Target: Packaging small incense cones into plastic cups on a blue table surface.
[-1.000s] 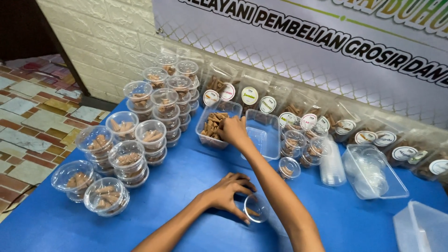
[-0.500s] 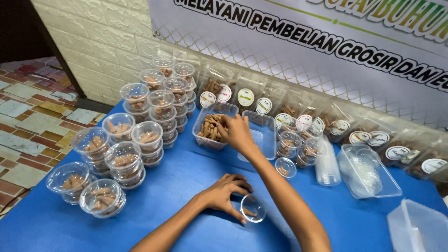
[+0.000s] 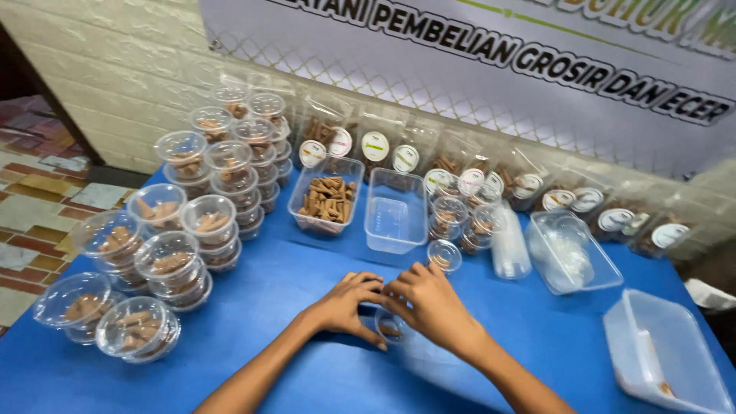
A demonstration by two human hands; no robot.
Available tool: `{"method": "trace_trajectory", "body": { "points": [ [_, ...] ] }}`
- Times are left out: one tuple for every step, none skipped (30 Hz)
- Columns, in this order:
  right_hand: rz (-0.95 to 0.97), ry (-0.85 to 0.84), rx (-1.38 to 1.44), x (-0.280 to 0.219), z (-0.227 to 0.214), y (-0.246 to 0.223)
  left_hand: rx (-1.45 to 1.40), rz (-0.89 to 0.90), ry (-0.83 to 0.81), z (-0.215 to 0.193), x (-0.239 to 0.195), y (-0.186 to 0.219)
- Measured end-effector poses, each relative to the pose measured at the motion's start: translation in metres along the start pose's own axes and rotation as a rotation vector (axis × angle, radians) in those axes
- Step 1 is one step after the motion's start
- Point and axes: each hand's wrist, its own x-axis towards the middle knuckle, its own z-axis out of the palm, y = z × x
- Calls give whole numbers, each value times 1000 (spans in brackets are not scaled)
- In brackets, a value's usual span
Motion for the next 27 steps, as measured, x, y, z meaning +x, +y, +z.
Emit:
{"method": "trace_trajectory", "body": {
  "points": [
    [11, -2, -1, -8, 3, -3, -6, 6, -7, 3, 0, -3],
    [3, -12, 6, -15, 5, -6, -1, 7, 6, 6, 0, -5],
    [-7, -21, 11, -21, 8, -9, 5, 9, 23, 7, 0, -8],
    [1, -21, 8, -24, 14, -10, 2, 14, 18, 8, -1, -9],
    [0, -40, 8, -28, 20, -10, 23, 18, 25, 9, 0, -10],
    [-1, -59, 7, -31, 26, -10, 43, 21, 32, 10, 0, -10],
    [6, -60, 2, -33, 29, -10, 39, 29, 30, 9, 1, -8],
    [2, -59, -2, -34, 31, -11, 25, 14, 15, 8, 1, -5],
    [-7, -56, -3, -33, 35, -11, 16, -5, 2, 4, 0, -3],
    [-6, -55, -5, -32, 35, -11, 17, -3, 2, 4, 1, -1],
    [11, -77, 27, -31, 36, -12, 14, -11, -5, 3, 1, 0],
    [28, -99, 59, -30, 37, -13, 10, -19, -13, 2, 0, 2],
    [28, -97, 59, -29, 38, -13, 12, -17, -13, 2, 0, 2],
    [62, -130, 59, -27, 38, -13, 9, -21, -15, 1, 0, 3],
    [95, -163, 58, -26, 38, -14, 6, -25, -17, 1, 0, 3],
    [96, -160, 57, -26, 41, -12, 7, -23, -18, 1, 0, 4],
    [108, -162, 59, -26, 44, -11, 6, -23, -18, 0, 0, 5],
    [119, -164, 61, -27, 48, -10, 4, -22, -18, 0, -1, 6],
    [118, -164, 59, -27, 49, -8, 5, -21, -17, -1, 0, 6],
    [122, -177, 72, -28, 50, -7, 5, -23, -15, -1, 0, 5],
    [126, -193, 86, -29, 52, -5, 3, -26, -13, 0, 0, 5],
    [125, -194, 85, -30, 49, -6, 2, -26, -12, 0, -1, 7],
    [134, -225, 106, -29, 47, -6, 2, -26, -14, -1, -1, 8],
    [144, -256, 127, -29, 44, -6, 3, -25, -17, -1, -1, 9],
    [141, -256, 127, -29, 43, -5, 3, -27, -15, -1, -1, 9],
    [130, -268, 134, -29, 42, -4, 7, -23, -12, -2, -1, 9],
    [119, -281, 142, -30, 41, -3, 10, -19, -10, -1, -1, 9]
  ]
}}
